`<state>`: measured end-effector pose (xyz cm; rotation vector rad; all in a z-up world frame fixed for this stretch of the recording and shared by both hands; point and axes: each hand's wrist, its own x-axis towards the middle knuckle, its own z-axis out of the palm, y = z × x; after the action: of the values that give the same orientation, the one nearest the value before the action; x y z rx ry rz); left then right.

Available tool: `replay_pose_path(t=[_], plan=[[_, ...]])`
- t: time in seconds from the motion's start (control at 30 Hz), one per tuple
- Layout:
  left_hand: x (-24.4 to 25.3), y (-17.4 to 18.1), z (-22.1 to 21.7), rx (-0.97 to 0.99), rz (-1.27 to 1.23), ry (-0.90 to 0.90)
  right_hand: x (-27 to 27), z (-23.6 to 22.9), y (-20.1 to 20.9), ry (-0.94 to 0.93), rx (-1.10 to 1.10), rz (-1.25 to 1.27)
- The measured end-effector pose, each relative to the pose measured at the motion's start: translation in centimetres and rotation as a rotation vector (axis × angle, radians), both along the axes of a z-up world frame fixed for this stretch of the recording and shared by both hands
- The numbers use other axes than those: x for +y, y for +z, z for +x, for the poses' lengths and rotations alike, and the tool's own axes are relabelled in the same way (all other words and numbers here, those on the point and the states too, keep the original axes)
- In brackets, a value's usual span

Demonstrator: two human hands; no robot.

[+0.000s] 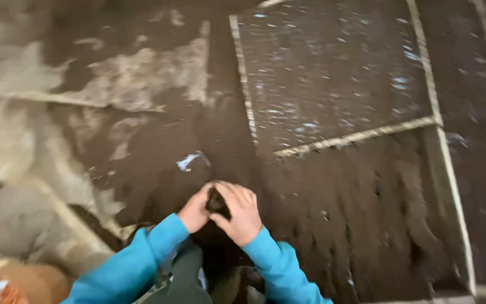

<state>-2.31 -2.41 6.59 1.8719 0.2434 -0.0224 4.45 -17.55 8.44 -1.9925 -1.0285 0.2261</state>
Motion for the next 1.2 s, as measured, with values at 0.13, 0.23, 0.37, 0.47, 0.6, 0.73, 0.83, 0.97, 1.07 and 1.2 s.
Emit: replay_pose_path(t=[0.13,0.23,0.37,0.47,0.6,0.73,0.83,0.97,1.07,1.2], plan=[[-1.2,2.5,1.1,0.220,-0.146,-0.070,-2.5,1.3,-0.6,0.066,-0.205,-0.168],[-3.0,5.6,1.7,0.302,-0.316,-0.085,-5.6,4.4,0.6,0.091,-0.027,-0.129],[-2.7,3.0,0.6,0.391,-0.682,-0.005,-12.6,14.2,8.8,-0.119,0.410,-0.324],[-1.8,2.2,-0.2,0.418,-0.583,0.018,-20.4,22.5,12.4,-0.391,0.534,0.112],[-2.3,3.9,1.0,0.570,-0.498,-0.032,-27.2,32.1,12.2,-0.462,-0.107,-0.093],[-3.0,3.5,1.8,0.545,-0.468,-0.045,-33.7,39.6,4.4,-0.410,-0.486,-0.252],[-2.9,4.1,2.1,0.576,-0.432,-0.060,-33.8,40.7,2.9,-0.269,-0.535,-0.323],[-3.1,1.2,1.3,0.503,-0.463,-0.032,-33.3,41.1,1.7,-0.161,-0.520,-0.300],[-3.6,5.0,3.1,0.619,-0.428,-0.037,-33.0,41.2,1.1,-0.181,-0.441,-0.287],[-3.2,4.1,2.4,0.570,-0.416,-0.019,-31.8,40.0,-0.1,-0.255,-0.547,-0.409]])
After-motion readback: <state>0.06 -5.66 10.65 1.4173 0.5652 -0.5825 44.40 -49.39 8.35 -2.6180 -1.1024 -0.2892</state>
